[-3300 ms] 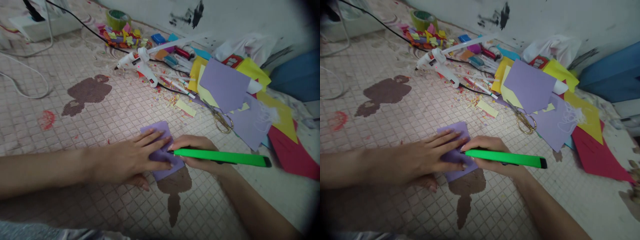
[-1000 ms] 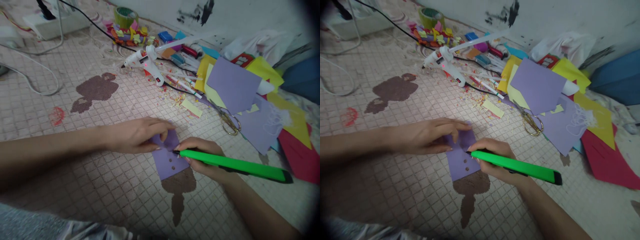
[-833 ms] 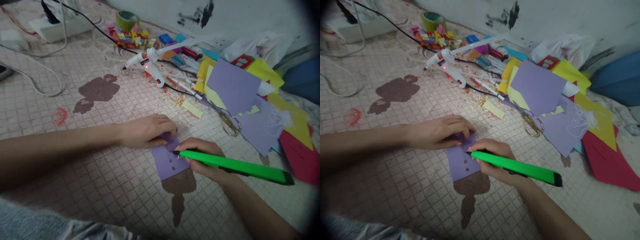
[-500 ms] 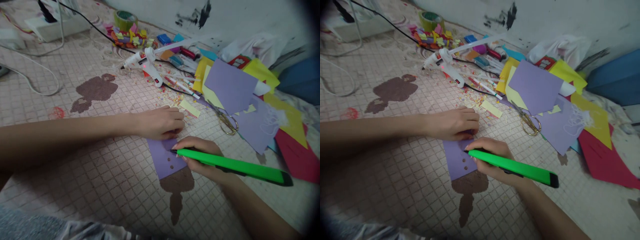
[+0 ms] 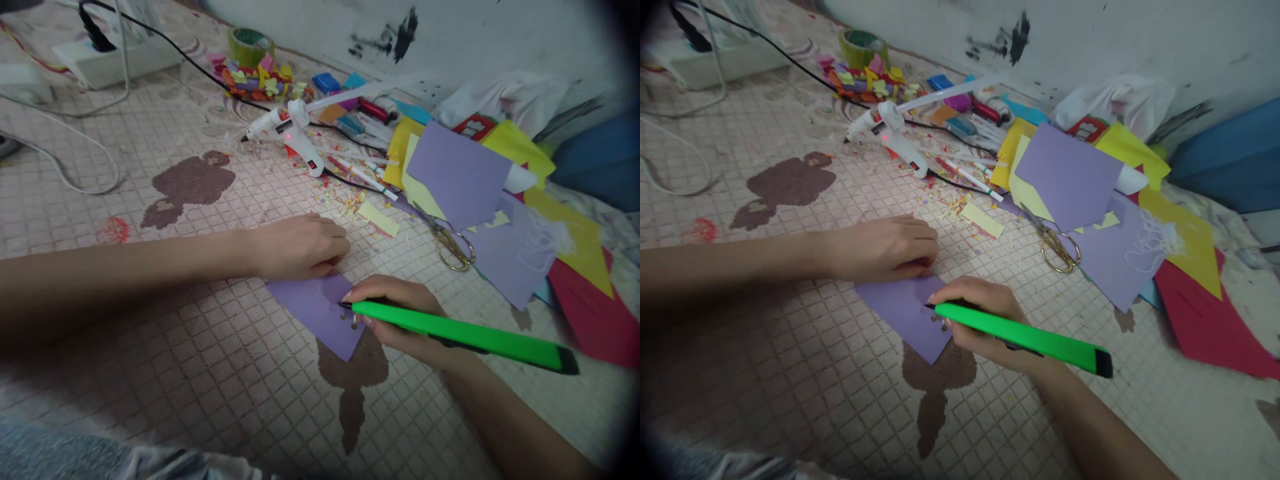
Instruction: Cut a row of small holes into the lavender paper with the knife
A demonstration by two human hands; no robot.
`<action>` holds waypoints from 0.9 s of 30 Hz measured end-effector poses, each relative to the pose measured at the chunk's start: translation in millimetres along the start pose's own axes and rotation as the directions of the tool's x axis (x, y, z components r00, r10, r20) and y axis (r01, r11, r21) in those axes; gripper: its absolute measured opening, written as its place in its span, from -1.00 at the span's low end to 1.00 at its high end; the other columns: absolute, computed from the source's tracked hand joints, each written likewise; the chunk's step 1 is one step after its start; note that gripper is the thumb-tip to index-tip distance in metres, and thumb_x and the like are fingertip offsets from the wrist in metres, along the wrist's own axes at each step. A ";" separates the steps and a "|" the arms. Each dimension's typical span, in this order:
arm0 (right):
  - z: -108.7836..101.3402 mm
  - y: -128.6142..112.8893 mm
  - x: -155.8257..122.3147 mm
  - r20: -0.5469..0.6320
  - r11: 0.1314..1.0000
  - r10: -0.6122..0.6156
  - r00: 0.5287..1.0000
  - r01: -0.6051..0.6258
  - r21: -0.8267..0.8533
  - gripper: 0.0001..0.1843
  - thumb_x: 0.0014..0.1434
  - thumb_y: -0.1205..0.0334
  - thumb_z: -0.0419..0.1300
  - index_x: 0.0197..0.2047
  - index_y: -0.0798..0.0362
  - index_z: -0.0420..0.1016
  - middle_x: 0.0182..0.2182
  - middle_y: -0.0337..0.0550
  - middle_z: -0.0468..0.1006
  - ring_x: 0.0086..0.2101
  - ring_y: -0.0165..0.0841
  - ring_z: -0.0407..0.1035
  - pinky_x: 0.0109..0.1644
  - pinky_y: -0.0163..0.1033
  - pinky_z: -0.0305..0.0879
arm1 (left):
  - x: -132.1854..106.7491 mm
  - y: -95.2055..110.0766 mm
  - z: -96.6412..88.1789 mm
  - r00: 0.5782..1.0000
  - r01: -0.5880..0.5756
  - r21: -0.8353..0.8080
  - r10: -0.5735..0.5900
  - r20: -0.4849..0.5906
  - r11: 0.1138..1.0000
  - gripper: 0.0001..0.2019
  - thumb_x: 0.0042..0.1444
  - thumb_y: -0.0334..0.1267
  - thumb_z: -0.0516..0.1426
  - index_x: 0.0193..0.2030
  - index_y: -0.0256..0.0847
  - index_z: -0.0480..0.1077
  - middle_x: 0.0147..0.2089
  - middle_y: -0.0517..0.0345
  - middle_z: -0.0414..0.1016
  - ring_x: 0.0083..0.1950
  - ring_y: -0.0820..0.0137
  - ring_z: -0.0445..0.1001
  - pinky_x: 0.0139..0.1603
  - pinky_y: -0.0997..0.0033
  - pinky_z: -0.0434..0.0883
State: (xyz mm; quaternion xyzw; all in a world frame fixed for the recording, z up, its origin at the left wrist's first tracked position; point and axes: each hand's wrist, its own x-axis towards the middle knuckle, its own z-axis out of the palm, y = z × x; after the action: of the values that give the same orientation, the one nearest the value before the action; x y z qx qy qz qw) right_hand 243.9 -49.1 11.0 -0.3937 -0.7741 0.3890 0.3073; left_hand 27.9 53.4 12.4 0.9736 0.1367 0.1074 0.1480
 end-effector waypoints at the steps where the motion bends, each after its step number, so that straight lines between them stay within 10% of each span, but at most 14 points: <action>1: 0.0 1.1 -0.5 0.002 1.000 0.000 1.000 0.000 0.015 -0.73 0.14 0.45 0.22 -0.11 0.04 0.59 -0.27 -0.15 0.67 -0.32 -0.37 0.57 -0.24 -0.32 0.49 | -4.2 1.5 -1.2 1.000 0.022 -0.021 -0.022 -0.001 1.000 -0.92 0.21 -0.42 0.17 -0.33 -0.28 0.39 -0.29 0.10 0.45 -0.25 0.35 0.40 -0.18 0.35 0.33; 10: -0.7 5.2 -0.5 0.021 1.000 -0.008 1.000 0.007 0.025 -0.75 0.15 0.43 0.19 -0.11 0.03 0.57 -0.33 -0.18 0.64 -0.36 -0.39 0.53 -0.29 -0.32 0.45 | -47.2 22.7 3.9 0.987 -0.095 -0.207 0.066 -0.144 0.974 -0.80 0.37 -0.20 0.04 -0.04 -0.27 0.39 0.10 -0.15 0.45 0.09 0.22 0.43 0.14 0.19 0.39; 16: -1.0 6.2 -1.3 0.011 0.999 -0.050 0.999 0.050 0.002 -0.72 0.15 0.45 0.18 -0.10 0.01 0.55 -0.28 -0.18 0.64 -0.30 -0.40 0.54 -0.21 -0.32 0.46 | -59.1 32.5 18.2 0.987 -0.118 -0.161 0.134 0.091 0.980 -0.48 0.27 0.09 0.12 0.30 -0.06 0.30 0.49 -0.27 -0.01 0.50 -0.10 -0.04 0.41 -0.31 0.01; 27: 4.2 9.7 -3.4 -0.056 0.988 -0.124 0.991 0.118 -0.101 -0.75 0.13 0.49 0.20 -0.15 0.03 0.55 -0.29 -0.17 0.68 -0.28 -0.43 0.57 -0.17 -0.36 0.49 | -58.1 34.2 17.6 0.983 -0.086 -0.128 0.106 0.151 0.988 -0.44 0.27 0.10 0.12 0.35 -0.01 0.27 0.50 -0.26 -0.05 0.51 -0.11 -0.07 0.44 -0.28 -0.03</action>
State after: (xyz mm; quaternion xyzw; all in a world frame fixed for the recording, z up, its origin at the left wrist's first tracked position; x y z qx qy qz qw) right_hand 245.9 -49.7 0.0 -0.3723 -0.8048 0.3190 0.3345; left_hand -14.3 0.1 -2.9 0.9738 0.0706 0.0454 0.2116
